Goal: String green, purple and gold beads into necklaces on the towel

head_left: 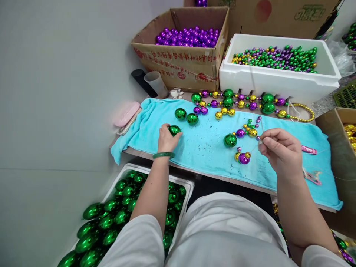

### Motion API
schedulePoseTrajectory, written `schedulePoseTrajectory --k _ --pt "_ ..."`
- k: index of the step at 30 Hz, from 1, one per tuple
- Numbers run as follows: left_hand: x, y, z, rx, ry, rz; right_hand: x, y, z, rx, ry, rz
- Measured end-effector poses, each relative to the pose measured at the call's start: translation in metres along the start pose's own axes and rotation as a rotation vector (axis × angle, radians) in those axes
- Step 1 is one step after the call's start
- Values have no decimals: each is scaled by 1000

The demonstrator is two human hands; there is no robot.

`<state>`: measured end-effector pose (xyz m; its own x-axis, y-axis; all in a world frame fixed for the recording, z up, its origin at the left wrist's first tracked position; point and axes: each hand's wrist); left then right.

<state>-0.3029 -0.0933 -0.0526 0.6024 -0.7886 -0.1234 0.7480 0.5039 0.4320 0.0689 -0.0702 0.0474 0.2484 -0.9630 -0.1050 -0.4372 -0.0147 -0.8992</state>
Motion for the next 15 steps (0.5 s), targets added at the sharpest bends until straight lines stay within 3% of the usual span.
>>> schedulePoseTrajectory --k 3,5,8,11,15 --pt "9 12 -6 151 93 6 8 -14 -3 -42 3 114" --pt "17 28 -5 354 65 -1 12 -21 -4 -51 4 164" --pt "34 58 -1 768 -229 -22 16 -27 -1 11 46 175" --pt "52 86 0 1091 -550 -35 18 -19 6 141 118 83" --pt "67 110 -8 1361 -710 65 25 8 20 259 163 -55"
Point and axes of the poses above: each hand's wrist, its own x-axis away from the middle knuckle, its own z-axis out of the back of the hand, y = z × x, and after that the axes turned 13 degrees about -x, right-handed
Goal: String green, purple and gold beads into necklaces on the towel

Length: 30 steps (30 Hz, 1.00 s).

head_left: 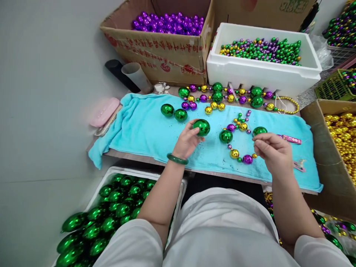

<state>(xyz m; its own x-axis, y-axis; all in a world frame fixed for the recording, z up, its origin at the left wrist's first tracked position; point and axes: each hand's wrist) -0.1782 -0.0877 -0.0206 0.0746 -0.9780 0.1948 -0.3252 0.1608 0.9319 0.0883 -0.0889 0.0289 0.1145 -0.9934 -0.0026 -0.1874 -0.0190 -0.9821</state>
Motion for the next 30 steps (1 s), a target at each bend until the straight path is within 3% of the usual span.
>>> schedulePoseTrajectory --k 4,8,22,30 --pt "-5 -7 -10 222 -51 99 11 24 6 115 -12 -65" --pt "-8 -5 -13 278 -54 135 19 31 10 173 -5 -92" --pt "-5 2 -8 149 -76 16 14 34 15 207 -36 -95" --pt "-3 4 -14 -159 -83 -154 12 43 28 310 -88 -91"
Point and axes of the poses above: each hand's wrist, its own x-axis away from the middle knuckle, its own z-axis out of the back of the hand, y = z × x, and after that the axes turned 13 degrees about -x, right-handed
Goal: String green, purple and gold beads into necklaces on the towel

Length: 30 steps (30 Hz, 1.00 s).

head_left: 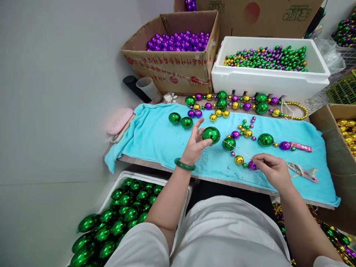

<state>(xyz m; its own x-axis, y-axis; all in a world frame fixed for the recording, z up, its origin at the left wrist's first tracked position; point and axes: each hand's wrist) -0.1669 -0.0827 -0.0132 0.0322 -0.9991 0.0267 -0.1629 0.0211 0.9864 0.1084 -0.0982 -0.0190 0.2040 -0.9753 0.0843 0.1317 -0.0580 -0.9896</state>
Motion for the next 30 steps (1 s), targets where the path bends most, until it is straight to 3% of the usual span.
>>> schedulePoseTrajectory --k 7,13,19,30 --pt "4 4 -22 -47 -71 -90 -9 15 -3 -75 10 14" --pt "6 6 -23 -88 -148 -25 -12 21 4 -55 2 49" --pt "4 6 -28 -141 -106 -64 -14 22 4 -72 20 28" --pt "-4 6 -37 -39 -182 -24 -20 24 9 -214 -22 -41"
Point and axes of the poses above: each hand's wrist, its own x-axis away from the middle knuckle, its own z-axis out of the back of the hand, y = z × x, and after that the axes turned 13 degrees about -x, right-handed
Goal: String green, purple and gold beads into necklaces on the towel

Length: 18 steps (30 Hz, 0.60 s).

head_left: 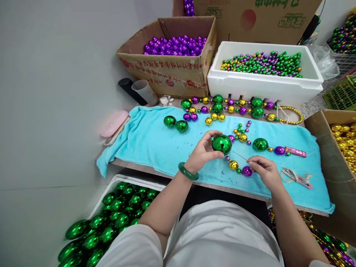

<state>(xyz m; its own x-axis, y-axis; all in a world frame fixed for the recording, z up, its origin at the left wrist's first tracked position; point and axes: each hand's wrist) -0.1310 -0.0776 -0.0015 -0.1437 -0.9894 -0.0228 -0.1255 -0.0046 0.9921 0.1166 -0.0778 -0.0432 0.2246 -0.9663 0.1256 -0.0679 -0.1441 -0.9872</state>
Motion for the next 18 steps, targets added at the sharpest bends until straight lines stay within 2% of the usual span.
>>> schedulePoseTrajectory --k 5,11,15,18 --pt "-3 -3 -2 -34 -4 6 0 4 6 -28 -6 -17" --pt "-6 -5 0 -67 -55 14 -1 8 12 39 21 23" --pt "-6 -7 -5 -80 -99 39 -1 7 2 3 33 19" --pt "-7 -12 -8 -88 -183 74 -2 7 -9 -82 12 -24"
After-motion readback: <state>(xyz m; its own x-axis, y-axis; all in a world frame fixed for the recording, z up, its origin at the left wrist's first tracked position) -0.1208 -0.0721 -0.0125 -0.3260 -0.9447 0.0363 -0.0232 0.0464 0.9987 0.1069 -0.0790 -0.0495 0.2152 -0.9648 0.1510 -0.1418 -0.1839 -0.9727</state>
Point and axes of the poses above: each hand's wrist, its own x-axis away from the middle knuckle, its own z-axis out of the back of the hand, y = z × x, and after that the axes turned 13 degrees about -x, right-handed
